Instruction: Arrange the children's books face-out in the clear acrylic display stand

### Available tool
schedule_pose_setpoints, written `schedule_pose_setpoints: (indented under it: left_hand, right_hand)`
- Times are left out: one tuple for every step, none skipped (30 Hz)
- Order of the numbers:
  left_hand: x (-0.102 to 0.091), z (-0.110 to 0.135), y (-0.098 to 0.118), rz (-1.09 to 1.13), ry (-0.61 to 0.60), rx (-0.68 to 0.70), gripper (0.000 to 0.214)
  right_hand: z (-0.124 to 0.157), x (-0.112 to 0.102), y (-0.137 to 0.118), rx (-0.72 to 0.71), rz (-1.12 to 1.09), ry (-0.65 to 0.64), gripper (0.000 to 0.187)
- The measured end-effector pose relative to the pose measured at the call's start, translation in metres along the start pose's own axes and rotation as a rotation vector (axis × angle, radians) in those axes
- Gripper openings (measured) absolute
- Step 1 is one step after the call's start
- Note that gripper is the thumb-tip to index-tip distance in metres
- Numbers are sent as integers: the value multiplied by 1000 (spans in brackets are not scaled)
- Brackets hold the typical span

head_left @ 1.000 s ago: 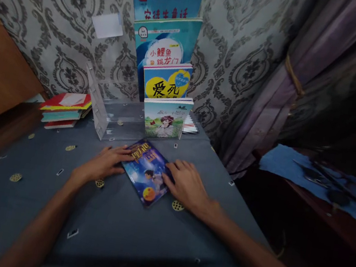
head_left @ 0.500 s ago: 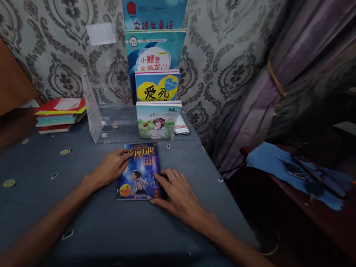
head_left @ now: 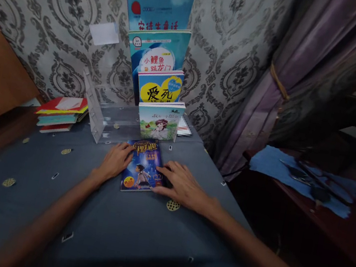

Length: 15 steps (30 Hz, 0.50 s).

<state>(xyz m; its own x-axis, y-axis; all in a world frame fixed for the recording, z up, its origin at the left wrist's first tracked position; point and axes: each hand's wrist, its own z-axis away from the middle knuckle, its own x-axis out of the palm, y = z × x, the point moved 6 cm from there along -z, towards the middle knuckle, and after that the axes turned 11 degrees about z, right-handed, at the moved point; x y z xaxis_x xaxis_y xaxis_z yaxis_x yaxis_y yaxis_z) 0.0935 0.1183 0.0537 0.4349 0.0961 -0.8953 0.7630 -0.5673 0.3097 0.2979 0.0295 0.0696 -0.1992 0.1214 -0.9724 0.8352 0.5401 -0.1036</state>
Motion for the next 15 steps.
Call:
schedule_pose_setpoints:
  left_hand:
    - [1,-2,-2,9,13,-8,32]
    - [1,-4,-5,20,30,-16,32]
    - [2,-6,-8,32,47,-20,31]
    - [4,-8,-10,45,62,-20,30]
    - [5,-9,-12,57,75,-15,30]
    - [6,-10,-14,66,86,-9,29]
    - [8,-11,-15,71,96,-2,29]
    - [9,-11,-16,74,104,2,29]
    - [9,-10,-17,75,112,4,29]
    - [10,-10,-17,77,118,3,30]
    - [10,-9,-18,79,124,1,30]
    - [11,-9,-19,84,127,-2,31]
    - [11,-8,-20,91,128,-3,33]
    - [12,-8,-22,100,128,-2,34]
    - [13,-8,-23,108,125,-1,36]
  right_hand:
    - [-5,-3,0,11,-5,-3,53]
    - [-11,-6,1,24,-7,2,49]
    - [-19,-8,0,32,-7,15,46]
    - [-28,-9,-1,30,-6,32,44]
    - [-38,-8,-3,14,-10,44,42]
    - [-48,-4,-7,-14,-17,50,38]
    - [-59,0,-10,-46,-34,55,34]
    - [-70,6,-13,-77,-53,62,32]
    - [-81,12,-16,-98,-65,74,34]
    - [-91,18,-18,-105,-68,91,38]
    - [-100,24,-19,-113,-64,100,40]
    - [-109,30,-20,-119,-54,101,41]
    - [-117,35,-20,-120,-42,96,42]
    - [-123,40,-20,-120,-35,91,43]
    - [-128,44,-19,-122,-32,88,44]
